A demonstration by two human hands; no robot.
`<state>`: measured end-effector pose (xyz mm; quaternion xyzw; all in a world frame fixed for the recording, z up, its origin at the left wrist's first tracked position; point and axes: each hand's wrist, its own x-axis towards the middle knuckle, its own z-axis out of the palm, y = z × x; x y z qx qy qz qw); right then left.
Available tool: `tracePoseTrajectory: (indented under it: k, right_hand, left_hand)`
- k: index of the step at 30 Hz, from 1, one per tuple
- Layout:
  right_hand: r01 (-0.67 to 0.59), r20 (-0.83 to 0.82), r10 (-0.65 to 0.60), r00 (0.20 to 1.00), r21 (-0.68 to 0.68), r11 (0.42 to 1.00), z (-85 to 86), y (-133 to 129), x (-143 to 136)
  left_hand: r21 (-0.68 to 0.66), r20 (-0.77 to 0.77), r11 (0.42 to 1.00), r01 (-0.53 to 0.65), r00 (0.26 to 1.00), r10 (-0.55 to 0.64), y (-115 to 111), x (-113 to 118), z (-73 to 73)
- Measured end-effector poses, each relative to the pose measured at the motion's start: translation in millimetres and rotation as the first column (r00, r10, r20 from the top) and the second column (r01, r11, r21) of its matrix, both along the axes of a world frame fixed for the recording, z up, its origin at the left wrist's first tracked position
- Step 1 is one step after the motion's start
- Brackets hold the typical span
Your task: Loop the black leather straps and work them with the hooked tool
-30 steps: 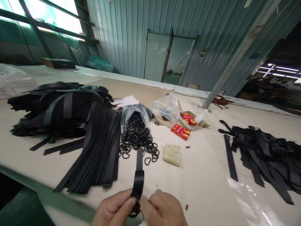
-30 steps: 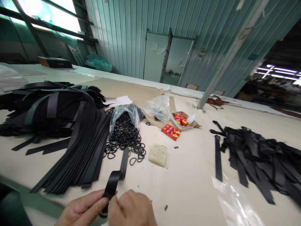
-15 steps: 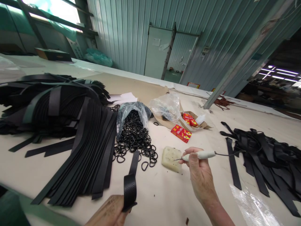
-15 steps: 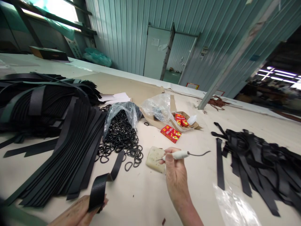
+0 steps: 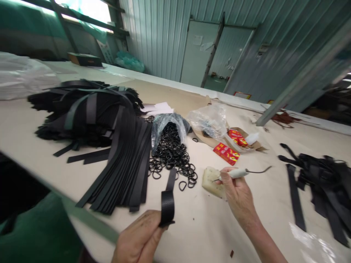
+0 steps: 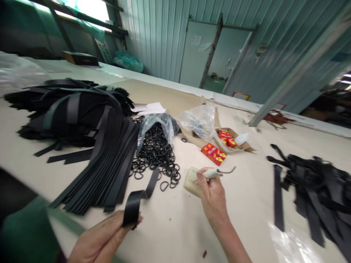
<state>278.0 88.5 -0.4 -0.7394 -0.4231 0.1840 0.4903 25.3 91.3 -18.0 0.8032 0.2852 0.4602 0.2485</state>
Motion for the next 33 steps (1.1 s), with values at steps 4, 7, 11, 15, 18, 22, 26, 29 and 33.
tracePoseTrajectory:
  k: [4, 7, 11, 15, 18, 22, 26, 29, 33]
  right_hand:
    - [0.129, -0.085, -0.128, 0.988, -0.001, 0.992, -3.7, 1, 5]
    - [0.220, -0.324, -0.176, 0.930, 0.106, 0.970, -2.5, 2, 6]
    - [0.418, -0.653, -0.214, 0.726, 0.172, 0.892, 12.9, -11, 0]
    - [0.354, -0.847, -0.119, 0.518, 0.086, 0.931, 31.3, -40, -25]
    - [0.189, -0.924, -0.006, 0.383, 0.072, 0.979, 40.3, -54, -56]
    - [0.089, -0.965, 0.083, 0.247, 0.108, 0.990, 44.7, -56, -88]
    - [0.105, -0.980, 0.077, 0.182, 0.097, 0.990, 43.9, -54, -98]
    - [0.128, -0.984, 0.050, 0.169, 0.072, 0.989, 40.4, -54, -100]
    - [0.145, -0.982, 0.035, 0.184, 0.062, 0.988, 32.8, -54, -102]
  left_hand:
    - [0.037, 0.044, 0.997, 0.061, 0.997, -0.062, 3, -3, 14.8]
    - [0.109, 0.036, 0.990, 0.088, 0.995, -0.092, 6, -5, 28.2]
    - [0.187, 0.018, 0.973, 0.135, 0.990, -0.141, 5, -6, 36.9]
    - [0.185, -0.008, 0.974, 0.127, 0.992, -0.128, 3, -2, 31.3]
    - [0.172, -0.050, 0.977, 0.130, 0.991, -0.123, -1, 2, 25.6]
    - [0.146, -0.101, 0.976, 0.160, 0.984, -0.146, -6, 4, 23.1]
    - [0.134, -0.107, 0.977, 0.167, 0.982, -0.153, -9, 4, 24.2]
    - [0.131, -0.099, 0.977, 0.166, 0.983, -0.154, -10, 3, 25.8]
    - [0.129, -0.102, 0.979, 0.156, 0.984, -0.144, -11, 2, 28.0]
